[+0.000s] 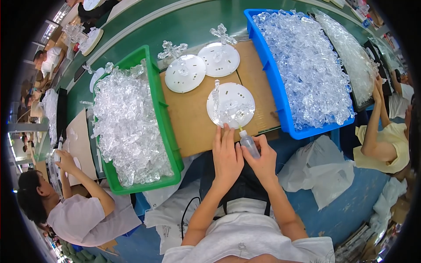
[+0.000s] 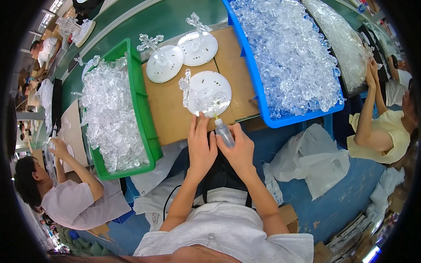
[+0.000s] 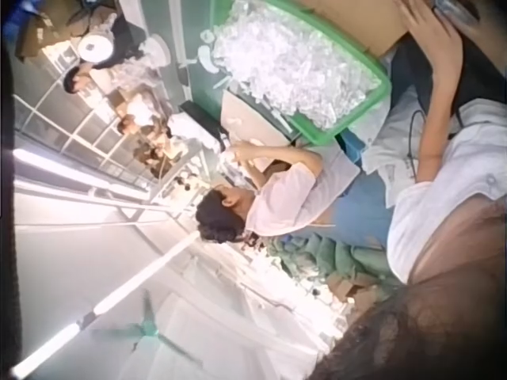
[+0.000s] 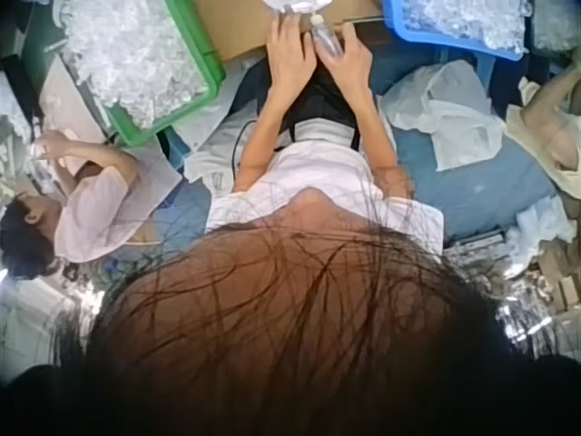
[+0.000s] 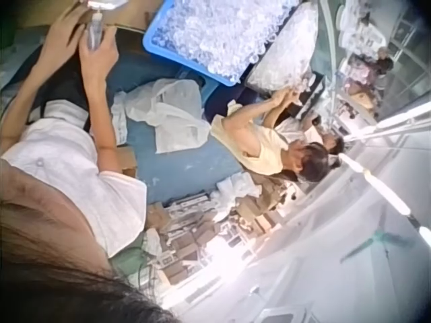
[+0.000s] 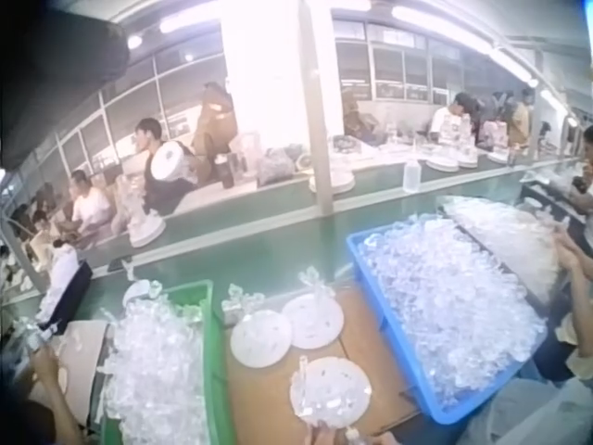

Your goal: Apply glue to circular bases and attach decorative acrylic crystal pieces to assemble light fixtures on a factory line.

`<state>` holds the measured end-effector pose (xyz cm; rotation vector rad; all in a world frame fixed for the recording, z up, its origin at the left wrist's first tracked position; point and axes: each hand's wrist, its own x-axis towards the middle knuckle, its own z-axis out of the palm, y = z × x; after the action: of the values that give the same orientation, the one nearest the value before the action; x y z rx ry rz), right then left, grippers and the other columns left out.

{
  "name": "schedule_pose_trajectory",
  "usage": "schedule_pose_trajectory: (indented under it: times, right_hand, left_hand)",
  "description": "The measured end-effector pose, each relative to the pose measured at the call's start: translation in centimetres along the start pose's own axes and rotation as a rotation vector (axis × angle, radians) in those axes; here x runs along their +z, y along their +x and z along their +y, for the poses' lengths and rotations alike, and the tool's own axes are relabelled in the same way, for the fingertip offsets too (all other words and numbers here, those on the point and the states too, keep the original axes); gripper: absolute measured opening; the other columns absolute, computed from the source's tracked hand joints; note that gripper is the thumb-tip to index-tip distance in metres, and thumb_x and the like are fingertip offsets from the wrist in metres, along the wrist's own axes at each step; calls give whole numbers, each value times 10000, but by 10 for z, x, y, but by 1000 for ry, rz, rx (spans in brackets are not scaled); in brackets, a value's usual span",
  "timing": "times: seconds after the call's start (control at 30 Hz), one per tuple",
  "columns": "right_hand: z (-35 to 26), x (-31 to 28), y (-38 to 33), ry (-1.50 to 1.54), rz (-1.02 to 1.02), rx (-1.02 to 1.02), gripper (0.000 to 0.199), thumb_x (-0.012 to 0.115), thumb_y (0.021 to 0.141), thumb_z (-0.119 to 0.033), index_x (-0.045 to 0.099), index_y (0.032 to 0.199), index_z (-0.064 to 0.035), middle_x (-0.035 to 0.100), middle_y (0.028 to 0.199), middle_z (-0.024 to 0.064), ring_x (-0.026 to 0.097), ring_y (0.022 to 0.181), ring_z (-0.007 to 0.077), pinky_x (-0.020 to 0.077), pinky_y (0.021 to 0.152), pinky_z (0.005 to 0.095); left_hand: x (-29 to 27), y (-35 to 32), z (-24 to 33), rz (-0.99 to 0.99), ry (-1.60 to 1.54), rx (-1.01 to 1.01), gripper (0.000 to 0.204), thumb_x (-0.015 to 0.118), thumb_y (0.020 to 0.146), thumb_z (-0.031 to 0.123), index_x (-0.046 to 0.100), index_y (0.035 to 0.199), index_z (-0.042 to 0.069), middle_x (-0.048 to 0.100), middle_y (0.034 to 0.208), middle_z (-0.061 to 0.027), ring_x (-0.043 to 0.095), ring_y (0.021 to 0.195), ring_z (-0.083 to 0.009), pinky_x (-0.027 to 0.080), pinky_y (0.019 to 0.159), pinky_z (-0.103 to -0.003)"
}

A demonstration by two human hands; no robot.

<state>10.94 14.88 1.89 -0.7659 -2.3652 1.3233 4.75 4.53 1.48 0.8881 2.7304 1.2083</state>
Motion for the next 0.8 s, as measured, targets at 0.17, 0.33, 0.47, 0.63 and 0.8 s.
schedule_pose_trajectory:
  times: [0.17, 0.33, 0.47, 0.63, 0.8]
  right_hand:
    - [-3, -1, -1, -5, -11, 16, 287, 726, 773, -161, 546, 943, -17, 654, 794, 115, 640, 662, 198, 500, 618, 295]
    - [-1, -5, -3, 50, 13, 26, 295, 732, 746, -212, 552, 911, -46, 654, 773, 123, 649, 666, 277, 506, 595, 339]
    - [0, -4, -2, 18, 17, 1, 292, 732, 747, -210, 554, 911, -47, 655, 772, 120, 651, 669, 270, 506, 595, 337]
    - [-4, -3, -4, 12, -7, 55, 287, 722, 777, -156, 542, 948, -12, 654, 793, 122, 640, 671, 192, 498, 624, 290]
    - [-6, -1, -4, 4, -24, 44, 285, 720, 775, -154, 537, 943, -15, 650, 784, 117, 628, 658, 184, 491, 608, 294]
  left_hand:
    - [-2, 0, -1, -9, 28, 2, 458, 531, 841, 64, 451, 1276, -54, 387, 1401, -232, 315, 1316, -416, 296, 1045, -486]
    - [-6, 10, 9, 63, 207, 63, 518, 555, 826, 62, 452, 1332, 17, 521, 1153, -232, 479, 1109, -369, 397, 925, -452]
    - [-5, 24, 0, -60, 290, 66, 612, 590, 776, 19, 460, 1368, 93, 509, 848, -133, 491, 773, -291, 423, 706, -413]
    - [-5, 25, -7, -59, 393, 140, 652, 601, 736, 3, 470, 1366, 108, 484, 771, -111, 487, 708, -264, 418, 610, -382]
    - [-7, 27, -7, -64, 403, 148, 636, 603, 730, 2, 491, 1348, 104, 485, 756, -106, 478, 691, -268, 411, 607, -379]
